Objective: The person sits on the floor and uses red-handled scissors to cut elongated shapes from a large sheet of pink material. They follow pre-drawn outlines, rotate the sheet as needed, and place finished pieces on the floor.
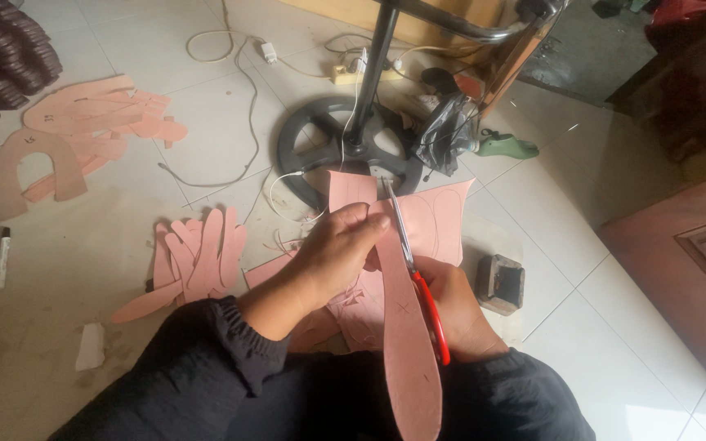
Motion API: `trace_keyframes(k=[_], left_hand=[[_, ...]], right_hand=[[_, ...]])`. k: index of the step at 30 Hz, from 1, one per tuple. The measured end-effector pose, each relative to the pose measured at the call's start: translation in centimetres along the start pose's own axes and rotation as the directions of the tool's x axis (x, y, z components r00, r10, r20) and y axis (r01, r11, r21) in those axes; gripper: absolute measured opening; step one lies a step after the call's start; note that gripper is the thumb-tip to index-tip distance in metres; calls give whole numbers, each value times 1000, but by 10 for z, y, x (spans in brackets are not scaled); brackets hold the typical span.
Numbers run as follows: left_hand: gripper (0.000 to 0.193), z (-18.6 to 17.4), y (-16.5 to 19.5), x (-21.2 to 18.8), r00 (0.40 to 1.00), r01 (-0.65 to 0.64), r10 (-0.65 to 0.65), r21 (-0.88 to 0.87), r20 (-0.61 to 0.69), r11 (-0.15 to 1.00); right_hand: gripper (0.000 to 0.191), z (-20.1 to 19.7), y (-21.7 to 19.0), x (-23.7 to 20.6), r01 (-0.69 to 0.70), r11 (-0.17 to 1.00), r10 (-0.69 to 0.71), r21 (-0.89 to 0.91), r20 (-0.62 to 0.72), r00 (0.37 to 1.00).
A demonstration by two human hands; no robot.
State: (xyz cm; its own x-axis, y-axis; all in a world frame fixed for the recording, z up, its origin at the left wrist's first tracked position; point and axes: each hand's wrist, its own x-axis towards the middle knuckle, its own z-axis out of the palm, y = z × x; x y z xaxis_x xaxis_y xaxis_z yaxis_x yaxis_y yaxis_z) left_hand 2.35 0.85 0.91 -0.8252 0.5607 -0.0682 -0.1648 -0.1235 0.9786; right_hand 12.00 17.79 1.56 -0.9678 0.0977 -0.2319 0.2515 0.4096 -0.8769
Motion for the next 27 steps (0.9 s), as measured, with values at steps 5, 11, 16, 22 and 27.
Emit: trace_keyframes(k=[5,11,16,22,27], left_hand=[[32,11,-5,0,988,-80,95,121,-122,989],[28,22,-7,0,986,-106,132,235,-99,966],[29,27,-8,-2,984,-125,150,225,-96,966],[29,25,-8,-1,976,-152,186,259,-112,954],[29,20,-7,-1,978,-149,181,255,-107,955]], right_hand=[[26,9,-2,0,-13,1000,13,-5,-28,1000],[22,4,-1,-4,90,996,-90,-20,-16,996],[22,4,2,-4,196,980,-198,-46,-39,979],[22,5,1,-1,37,998,-40,-56,-65,997],[22,2,-5,-2,-33,999,33,-29,-28,999]])
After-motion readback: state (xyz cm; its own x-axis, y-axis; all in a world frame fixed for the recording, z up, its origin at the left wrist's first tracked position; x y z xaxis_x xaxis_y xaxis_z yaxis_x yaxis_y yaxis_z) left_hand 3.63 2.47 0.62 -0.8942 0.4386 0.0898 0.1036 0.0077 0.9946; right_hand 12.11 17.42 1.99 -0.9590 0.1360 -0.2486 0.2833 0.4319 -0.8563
